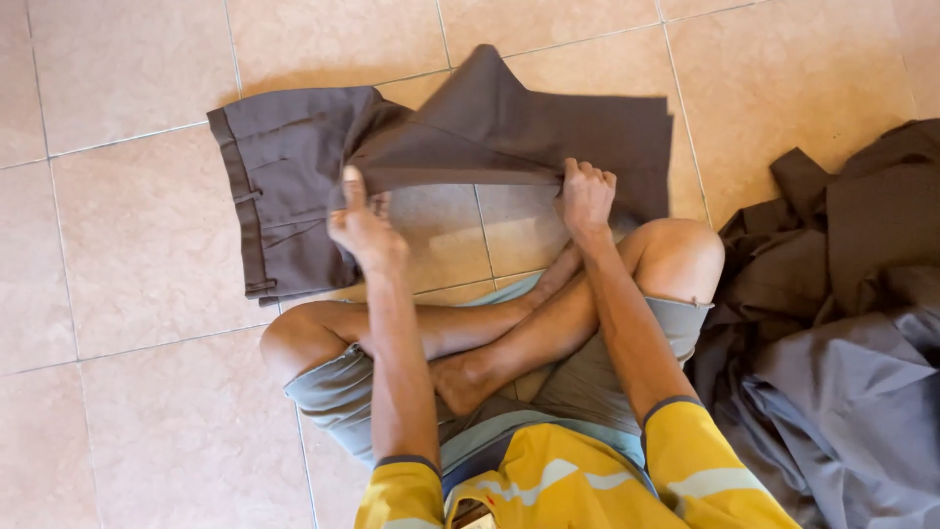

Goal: The person sits cross-legged on a tiled floor and folds two pairs of dark brown trousers by hand. They smooth the fabric, fold the legs, and then fold the garment into a compact rectangle, placing the finished items to the side.

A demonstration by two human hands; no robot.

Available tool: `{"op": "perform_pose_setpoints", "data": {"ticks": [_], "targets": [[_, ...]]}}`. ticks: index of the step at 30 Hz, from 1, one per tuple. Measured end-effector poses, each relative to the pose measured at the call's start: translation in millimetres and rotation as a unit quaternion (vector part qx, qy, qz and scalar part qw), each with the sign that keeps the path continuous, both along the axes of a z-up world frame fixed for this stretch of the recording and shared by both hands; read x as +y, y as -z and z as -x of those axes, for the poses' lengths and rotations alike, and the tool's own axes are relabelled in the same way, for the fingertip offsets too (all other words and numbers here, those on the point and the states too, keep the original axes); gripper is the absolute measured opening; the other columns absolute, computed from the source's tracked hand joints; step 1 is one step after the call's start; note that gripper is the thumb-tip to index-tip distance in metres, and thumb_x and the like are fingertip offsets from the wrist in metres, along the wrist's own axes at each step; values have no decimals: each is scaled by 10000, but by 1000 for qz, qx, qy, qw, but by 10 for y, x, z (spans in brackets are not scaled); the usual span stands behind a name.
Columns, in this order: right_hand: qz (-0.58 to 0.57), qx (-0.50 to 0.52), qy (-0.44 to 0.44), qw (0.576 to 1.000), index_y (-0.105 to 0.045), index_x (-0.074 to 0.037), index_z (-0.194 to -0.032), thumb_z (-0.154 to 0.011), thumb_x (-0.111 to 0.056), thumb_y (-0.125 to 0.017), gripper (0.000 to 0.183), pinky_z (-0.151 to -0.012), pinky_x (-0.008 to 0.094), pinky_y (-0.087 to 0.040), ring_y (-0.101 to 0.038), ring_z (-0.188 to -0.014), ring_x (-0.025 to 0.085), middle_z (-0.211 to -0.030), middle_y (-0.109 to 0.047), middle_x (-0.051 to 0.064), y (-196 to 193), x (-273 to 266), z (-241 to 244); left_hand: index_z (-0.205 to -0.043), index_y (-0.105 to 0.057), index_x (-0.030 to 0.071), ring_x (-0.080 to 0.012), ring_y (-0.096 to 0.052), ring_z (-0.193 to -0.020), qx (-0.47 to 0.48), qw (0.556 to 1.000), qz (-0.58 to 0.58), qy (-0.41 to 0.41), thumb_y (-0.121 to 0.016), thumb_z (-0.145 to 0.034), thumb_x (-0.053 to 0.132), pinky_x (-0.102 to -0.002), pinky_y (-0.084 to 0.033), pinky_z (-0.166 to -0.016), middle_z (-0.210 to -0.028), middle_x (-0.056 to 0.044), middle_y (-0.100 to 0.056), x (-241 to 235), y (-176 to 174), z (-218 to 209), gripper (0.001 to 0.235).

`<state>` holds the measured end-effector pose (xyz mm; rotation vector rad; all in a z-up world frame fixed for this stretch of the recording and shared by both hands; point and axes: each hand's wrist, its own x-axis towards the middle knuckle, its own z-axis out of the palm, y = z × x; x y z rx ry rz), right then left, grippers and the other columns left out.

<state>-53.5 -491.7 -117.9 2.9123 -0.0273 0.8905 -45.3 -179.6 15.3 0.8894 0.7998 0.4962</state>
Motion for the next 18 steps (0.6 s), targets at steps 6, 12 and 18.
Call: {"op": "perform_pose_setpoints", "data": {"ticks": [6, 12, 18], "targets": [[-15, 79, -13, 997, -710, -213, -971, -840, -124, -719, 159, -722, 361, -528, -734, -715, 203, -753, -676, -19, -9, 203, 74, -1057, -570, -21, -286, -617, -834, 58, 996, -66, 4, -861, -850, 379, -460, -591, -881, -969, -173, -595, 553, 120, 3, 535], [-135, 165, 20, 977, -712, -144, -1054, -808, -35, -621, 284, -705, 480, -527, -719, -768, 360, -843, -677, 102, -18, -38, 44, -1161, -727, -43, -350, -748, -906, 147, 924, -152, 319, -923, -730, 365, -594, -550, -893, -992, -209, -728, 208, 483, -401, 625], [-170, 90, 19, 981, -759, -147, -1081, -802, -57, -739, 294, -873, 478, -471, -681, -938, 330, -968, -672, 92, -48, -23, 23, -985, -805, 65, -216, -711, -871, -208, 972, -57, 88, -879, -847, 128, -612, -452, -983, -910, -106, -770, 845, 639, -835, 168]]}}
